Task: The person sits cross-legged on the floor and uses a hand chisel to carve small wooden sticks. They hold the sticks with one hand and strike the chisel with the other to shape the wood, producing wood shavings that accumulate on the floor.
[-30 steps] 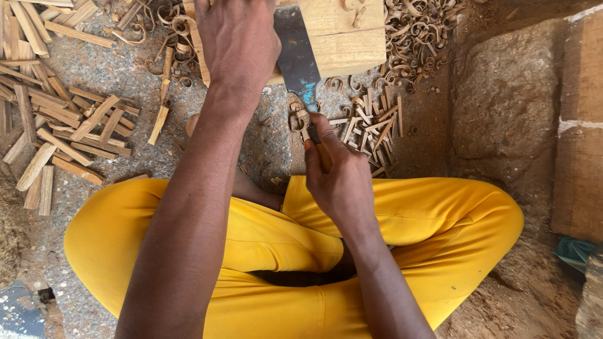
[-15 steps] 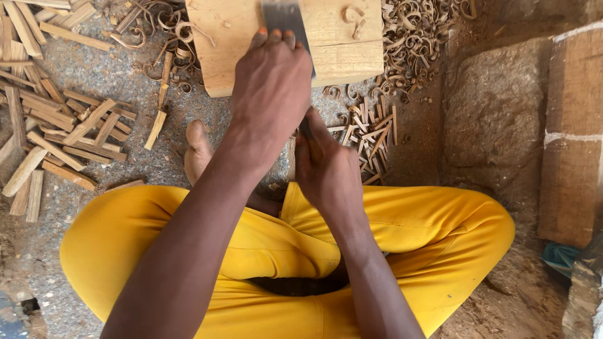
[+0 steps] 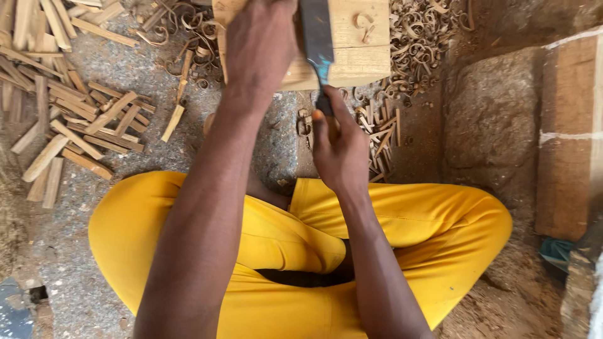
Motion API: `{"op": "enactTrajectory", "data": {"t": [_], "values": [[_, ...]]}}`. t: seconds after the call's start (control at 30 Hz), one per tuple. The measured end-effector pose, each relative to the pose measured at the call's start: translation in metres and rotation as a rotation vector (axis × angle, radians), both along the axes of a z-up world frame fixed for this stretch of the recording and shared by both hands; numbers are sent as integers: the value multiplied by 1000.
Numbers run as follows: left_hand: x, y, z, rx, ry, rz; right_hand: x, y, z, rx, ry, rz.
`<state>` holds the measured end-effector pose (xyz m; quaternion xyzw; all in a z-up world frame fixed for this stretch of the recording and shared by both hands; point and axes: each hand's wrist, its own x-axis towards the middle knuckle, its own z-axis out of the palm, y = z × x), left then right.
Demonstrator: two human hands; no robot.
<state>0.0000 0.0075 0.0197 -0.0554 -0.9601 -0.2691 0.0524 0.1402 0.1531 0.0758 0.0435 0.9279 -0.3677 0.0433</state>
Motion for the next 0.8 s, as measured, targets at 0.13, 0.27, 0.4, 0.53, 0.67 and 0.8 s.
{"op": "enactTrajectory", "data": {"t": [0.13,0.27,0.4,0.53,0.67,0.8], "values": [[-7,-3,-14,-153,269,-10,24,23,6,13,18,14],[-5,-1,-25,-76,283,-53,44,34,10,71,-68,52],[-8,-7,-17,6,283,39,48,34,13,32,-42,114],[-19,-9,3,528,-50,173,53,40,15,16,-19,170],[-12,-11,19,1148,-259,200,53,40,10,16,-15,168],[-5,-10,23,1224,-368,156,50,40,5,-36,-83,116]]}}
